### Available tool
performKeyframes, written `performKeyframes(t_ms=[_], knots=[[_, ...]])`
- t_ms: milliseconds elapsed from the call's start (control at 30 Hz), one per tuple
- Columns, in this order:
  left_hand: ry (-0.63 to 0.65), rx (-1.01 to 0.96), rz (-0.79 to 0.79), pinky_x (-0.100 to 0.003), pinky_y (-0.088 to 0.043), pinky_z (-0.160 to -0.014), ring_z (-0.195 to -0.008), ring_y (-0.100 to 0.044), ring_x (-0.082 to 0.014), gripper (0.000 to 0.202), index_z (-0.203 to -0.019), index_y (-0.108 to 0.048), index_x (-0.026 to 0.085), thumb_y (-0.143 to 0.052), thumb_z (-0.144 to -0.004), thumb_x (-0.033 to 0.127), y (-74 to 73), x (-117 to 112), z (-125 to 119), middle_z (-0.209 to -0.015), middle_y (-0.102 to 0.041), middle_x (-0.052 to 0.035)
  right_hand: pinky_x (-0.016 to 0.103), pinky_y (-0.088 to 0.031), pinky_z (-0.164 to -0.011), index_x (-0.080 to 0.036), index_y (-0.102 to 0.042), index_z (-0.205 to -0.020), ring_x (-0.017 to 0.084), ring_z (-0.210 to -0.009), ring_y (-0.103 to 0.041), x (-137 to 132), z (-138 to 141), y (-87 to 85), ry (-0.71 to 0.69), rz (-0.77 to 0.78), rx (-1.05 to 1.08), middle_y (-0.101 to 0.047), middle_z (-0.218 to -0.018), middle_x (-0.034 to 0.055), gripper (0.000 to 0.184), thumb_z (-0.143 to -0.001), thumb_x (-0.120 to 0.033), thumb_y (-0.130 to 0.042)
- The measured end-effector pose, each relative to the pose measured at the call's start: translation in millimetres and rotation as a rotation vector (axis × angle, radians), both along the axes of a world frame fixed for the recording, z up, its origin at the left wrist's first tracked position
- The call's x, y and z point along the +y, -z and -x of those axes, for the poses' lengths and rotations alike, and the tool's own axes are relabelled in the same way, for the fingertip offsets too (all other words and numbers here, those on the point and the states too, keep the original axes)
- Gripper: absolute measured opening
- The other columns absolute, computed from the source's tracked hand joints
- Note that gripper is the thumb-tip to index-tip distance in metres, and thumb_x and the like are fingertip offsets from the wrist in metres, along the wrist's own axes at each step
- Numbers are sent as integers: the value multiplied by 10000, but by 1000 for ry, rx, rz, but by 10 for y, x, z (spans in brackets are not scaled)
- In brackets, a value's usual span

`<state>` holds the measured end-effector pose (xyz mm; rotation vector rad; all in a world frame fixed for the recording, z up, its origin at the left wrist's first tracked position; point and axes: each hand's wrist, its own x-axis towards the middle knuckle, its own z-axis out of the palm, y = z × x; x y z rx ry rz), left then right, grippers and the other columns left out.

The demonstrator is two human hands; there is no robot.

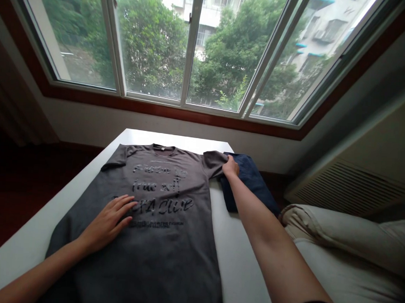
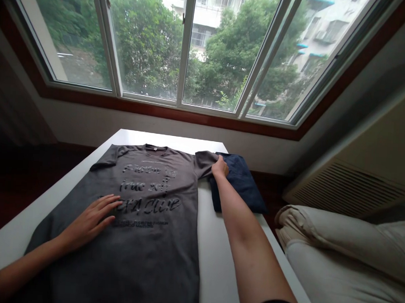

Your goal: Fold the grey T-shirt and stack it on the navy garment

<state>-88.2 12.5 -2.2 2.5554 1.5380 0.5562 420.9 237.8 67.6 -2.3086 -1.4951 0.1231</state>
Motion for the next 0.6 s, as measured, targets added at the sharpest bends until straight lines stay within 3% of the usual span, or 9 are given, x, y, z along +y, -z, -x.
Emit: performKeyframes(t_ms=[100,200,333,433,500,600], knots=[[-74,16,13,-515,-316,-1255,-1493,-393,-282,530,-1491,-552,397,-459,-975,479,28,-114,284,-1573,-491,11,382,-483,-900,-176,-405,-1562,315,-1125,-643,-104,-10,54,31,-44,50,-632,-1323,203,600,-963,-203,-393],[-160,14,11,-489,-324,-1252,-1478,-418,-270,571,-1517,-510,413,-426,-958,498,34,-253,572,-1557,-509,17,386,-458,-966,-157,-431,-1524,299,-1169,-596,-326,131,51,-61,-196,-26,-587,-1345,201,557,-979,-252,-369],[-300,18,-45,-468,-336,-1243,-1446,-452,-278,639,-1573,-404,409,-415,-945,532,36,-531,898,-1544,-515,-12,407,-434,-1024,-169,-489,-1473,313,-1246,-531,-941,378,94,-276,-319,-166,-570,-1345,193,518,-1002,-347,-373],[-413,32,-81,-484,-330,-1232,-1424,-461,-309,683,-1596,-360,341,-398,-949,556,27,-819,1045,-1529,-513,-82,356,-492,-882,-263,-628,-1315,277,-1015,-652,-1599,493,245,-492,-110,-106,-695,-1107,123,404,-1002,-394,-407],[-477,62,-52,-505,-357,-1198,-1375,-497,-342,708,-1590,-377,265,-408,-948,563,-1,-1024,1080,-1483,-543,-126,346,-486,-769,-313,-679,-1219,259,-838,-684,-2055,528,355,-548,76,-73,-722,-916,71,359,-1001,-452,-430],[-531,108,44,-525,-432,-1098,-1239,-585,-374,741,-1566,-419,173,-452,-942,571,-69,-1279,1054,-1354,-621,-165,334,-465,-712,-283,-643,-1310,249,-762,-690,-2667,546,434,-631,211,-6,-708,-801,28,423,-1002,-488,-438]])
